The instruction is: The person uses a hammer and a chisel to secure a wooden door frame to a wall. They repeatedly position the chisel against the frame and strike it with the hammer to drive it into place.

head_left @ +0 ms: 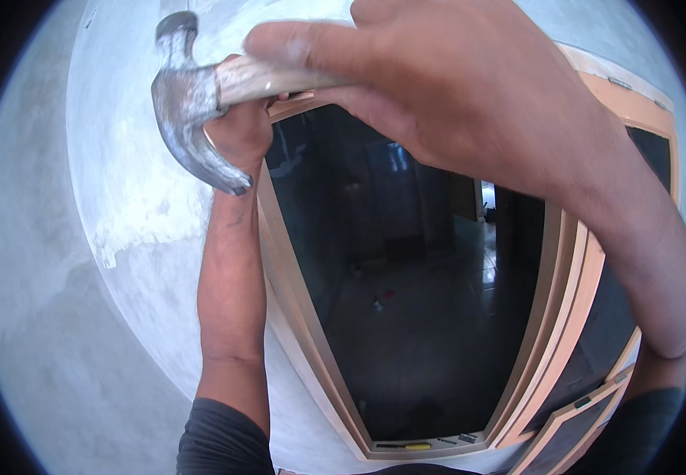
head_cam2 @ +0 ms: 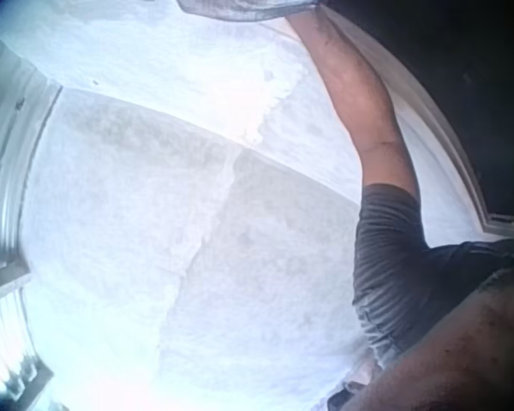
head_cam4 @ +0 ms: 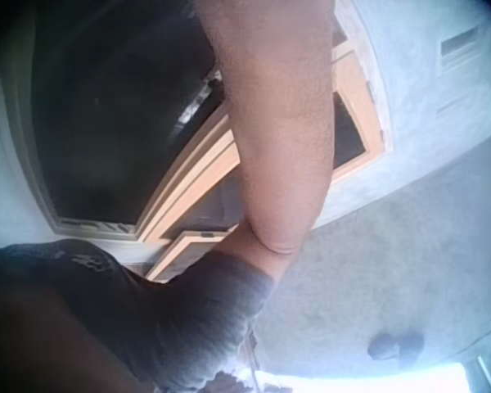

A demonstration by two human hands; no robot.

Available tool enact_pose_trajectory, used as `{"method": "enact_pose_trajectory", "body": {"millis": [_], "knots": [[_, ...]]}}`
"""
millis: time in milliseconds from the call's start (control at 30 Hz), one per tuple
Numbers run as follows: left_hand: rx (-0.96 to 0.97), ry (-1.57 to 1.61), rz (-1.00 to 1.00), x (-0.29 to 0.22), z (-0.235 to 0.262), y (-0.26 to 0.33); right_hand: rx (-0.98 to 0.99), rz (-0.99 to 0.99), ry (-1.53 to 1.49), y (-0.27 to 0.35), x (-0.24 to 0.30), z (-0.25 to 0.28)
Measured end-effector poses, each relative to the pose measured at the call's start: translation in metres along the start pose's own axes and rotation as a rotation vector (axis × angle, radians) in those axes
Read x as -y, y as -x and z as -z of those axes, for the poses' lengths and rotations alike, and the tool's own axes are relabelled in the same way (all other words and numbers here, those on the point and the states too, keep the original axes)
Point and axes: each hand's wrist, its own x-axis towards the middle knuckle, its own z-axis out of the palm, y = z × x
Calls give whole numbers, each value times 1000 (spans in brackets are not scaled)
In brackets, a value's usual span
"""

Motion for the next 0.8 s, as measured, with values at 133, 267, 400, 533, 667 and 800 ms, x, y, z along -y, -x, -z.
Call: {"method": "enact_pose_trajectory", "body": {"millis": [133,267,400,533,667,800], "knots": [[-92,168,107,-14,-8,-3,9,-6,3,3,-3,6],[-171,605,229,-10,-9,-1,37,-35,9,13,-5,14],[-150,252,216,-12,-15,9,102,-60,-28,23,-8,25],[57,-358,-44,-6,4,4,213,-73,-70,18,-5,38],[-14,-165,-27,-3,-7,10,391,-92,-166,13,-9,61],[72,-321,-139,-2,-6,1,134,-51,160,34,-19,6]]}}
